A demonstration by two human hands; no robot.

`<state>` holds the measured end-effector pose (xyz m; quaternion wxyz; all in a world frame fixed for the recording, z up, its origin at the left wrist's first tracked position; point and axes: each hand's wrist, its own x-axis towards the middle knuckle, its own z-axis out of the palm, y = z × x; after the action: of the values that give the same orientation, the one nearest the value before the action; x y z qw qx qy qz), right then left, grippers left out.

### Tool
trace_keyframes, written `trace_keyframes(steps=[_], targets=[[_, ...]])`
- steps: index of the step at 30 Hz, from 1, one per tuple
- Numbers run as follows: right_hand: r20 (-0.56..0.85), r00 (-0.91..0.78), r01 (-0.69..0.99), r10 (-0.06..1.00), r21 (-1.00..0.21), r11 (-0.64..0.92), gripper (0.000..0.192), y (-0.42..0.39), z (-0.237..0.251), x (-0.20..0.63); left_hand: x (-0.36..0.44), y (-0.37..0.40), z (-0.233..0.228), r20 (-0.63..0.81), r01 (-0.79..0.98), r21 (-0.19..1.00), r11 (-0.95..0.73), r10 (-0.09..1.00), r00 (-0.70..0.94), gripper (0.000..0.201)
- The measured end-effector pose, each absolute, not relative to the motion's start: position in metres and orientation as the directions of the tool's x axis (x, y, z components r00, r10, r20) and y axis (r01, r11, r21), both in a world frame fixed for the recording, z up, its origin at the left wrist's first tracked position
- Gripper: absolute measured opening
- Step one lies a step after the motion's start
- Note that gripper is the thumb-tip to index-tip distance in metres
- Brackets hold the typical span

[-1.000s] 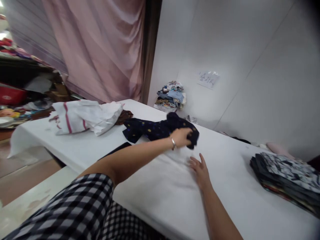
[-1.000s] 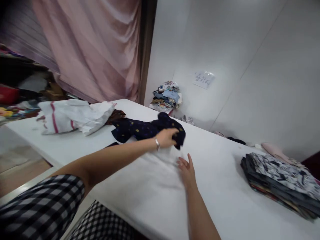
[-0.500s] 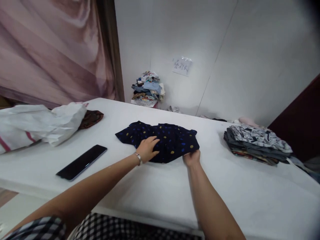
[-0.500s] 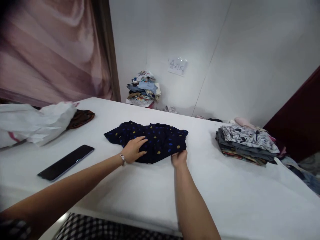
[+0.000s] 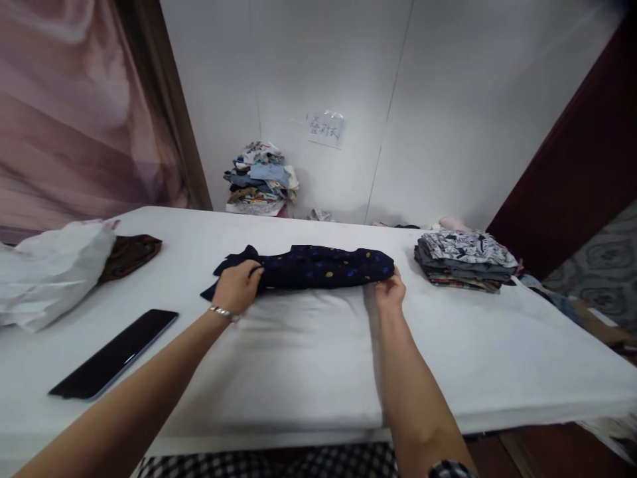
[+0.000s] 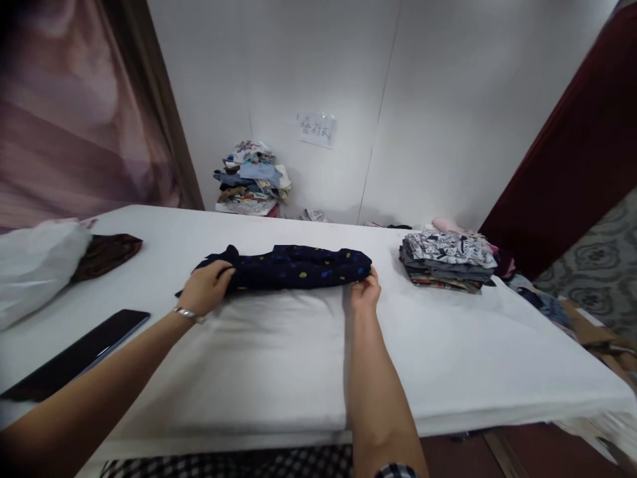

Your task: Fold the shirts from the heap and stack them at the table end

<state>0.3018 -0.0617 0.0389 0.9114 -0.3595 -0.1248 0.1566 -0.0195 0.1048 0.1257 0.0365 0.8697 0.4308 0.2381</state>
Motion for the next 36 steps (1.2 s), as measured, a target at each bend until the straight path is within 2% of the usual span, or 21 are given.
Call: trace_keyframes(steps=[2, 3, 5, 7, 9, 11, 13, 15, 18, 20, 22, 25, 27, 29, 31, 33, 36], targets=[[0.143, 0.932, -0.140, 0.333, -0.706, 0.694, 0.043, -0.064, 0.046, 0.302, -0.028, 0.103, 0.139, 0.498, 0.724, 0.330, -0.605, 0.764, 0.411, 0.039], [0.158, 0.939, -0.099, 0.304, -0.724, 0.683, 0.048, -0.064, 0.048, 0.301, -0.031, 0.103, 0.142, 0.503, 0.727, 0.350, -0.591, 0.773, 0.387, 0.039], [0.193, 0.949, 0.001, 0.249, -0.792, 0.610, 0.060, -0.063, 0.051, 0.296, -0.034, 0.101, 0.139, 0.396, 0.751, 0.341, -0.566, 0.811, 0.431, 0.038], [0.238, 0.941, 0.102, 0.241, -0.878, 0.468, 0.070, -0.060, 0.048, 0.291, -0.035, 0.097, 0.126, 0.227, 0.759, 0.300, -0.578, 0.816, 0.532, 0.037], [0.263, 0.926, 0.172, 0.270, -0.932, 0.320, 0.075, -0.057, 0.041, 0.287, -0.038, 0.091, 0.108, 0.129, 0.709, 0.289, -0.643, 0.760, 0.637, 0.040], [0.253, 0.922, 0.185, 0.292, -0.953, 0.241, 0.073, -0.055, 0.034, 0.286, -0.041, 0.083, 0.092, 0.125, 0.626, 0.277, -0.729, 0.673, 0.729, 0.048], [0.210, 0.936, 0.136, 0.284, -0.957, 0.258, 0.072, -0.055, 0.030, 0.286, -0.045, 0.075, 0.082, 0.138, 0.558, 0.220, -0.800, 0.592, 0.794, 0.060], [0.162, 0.952, 0.064, 0.260, -0.935, 0.348, 0.075, -0.057, 0.031, 0.288, -0.049, 0.070, 0.079, 0.122, 0.545, 0.137, -0.827, 0.560, 0.819, 0.061], [0.170, 0.956, 0.033, 0.239, -0.872, 0.488, 0.082, -0.061, 0.039, 0.289, -0.054, 0.069, 0.082, 0.085, 0.589, 0.045, -0.807, 0.590, 0.803, 0.035], [0.231, 0.944, 0.074, 0.238, -0.847, 0.526, 0.083, -0.063, 0.046, 0.288, -0.057, 0.072, 0.087, 0.092, 0.642, 0.035, -0.766, 0.642, 0.761, 0.022], [0.288, 0.929, 0.124, 0.234, -0.836, 0.534, 0.083, -0.065, 0.052, 0.284, -0.061, 0.075, 0.095, 0.153, 0.698, 0.098, -0.709, 0.704, 0.693, 0.022], [0.358, 0.907, 0.203, 0.222, -0.834, 0.513, 0.083, -0.070, 0.064, 0.275, -0.070, 0.081, 0.113, 0.306, 0.751, 0.270, -0.603, 0.793, 0.527, 0.026], [0.419, 0.884, 0.276, 0.208, -0.826, 0.492, 0.083, -0.077, 0.079, 0.269, -0.076, 0.085, 0.133, 0.412, 0.735, 0.377, -0.563, 0.813, 0.411, 0.029], [0.512, 0.840, 0.381, 0.179, -0.792, 0.477, 0.083, -0.087, 0.104, 0.266, -0.080, 0.088, 0.160, 0.533, 0.681, 0.448, -0.580, 0.784, 0.318, 0.029], [0.630, 0.764, 0.509, 0.141, -0.722, 0.469, 0.085, -0.099, 0.139, 0.265, -0.082, 0.089, 0.191, 0.664, 0.620, 0.460, -0.635, 0.710, 0.234, 0.028], [0.749, 0.655, 0.639, 0.098, -0.618, 0.458, 0.085, -0.112, 0.178, 0.267, -0.084, 0.087, 0.224, 0.773, 0.592, 0.422, -0.686, 0.614, 0.160, 0.029], [0.888, 0.460, 0.808, 0.004, -0.420, 0.412, 0.082, -0.130, 0.233, 0.268, -0.089, 0.079, 0.268, 0.840, 0.593, 0.353, -0.724, 0.525, 0.141, 0.035]])
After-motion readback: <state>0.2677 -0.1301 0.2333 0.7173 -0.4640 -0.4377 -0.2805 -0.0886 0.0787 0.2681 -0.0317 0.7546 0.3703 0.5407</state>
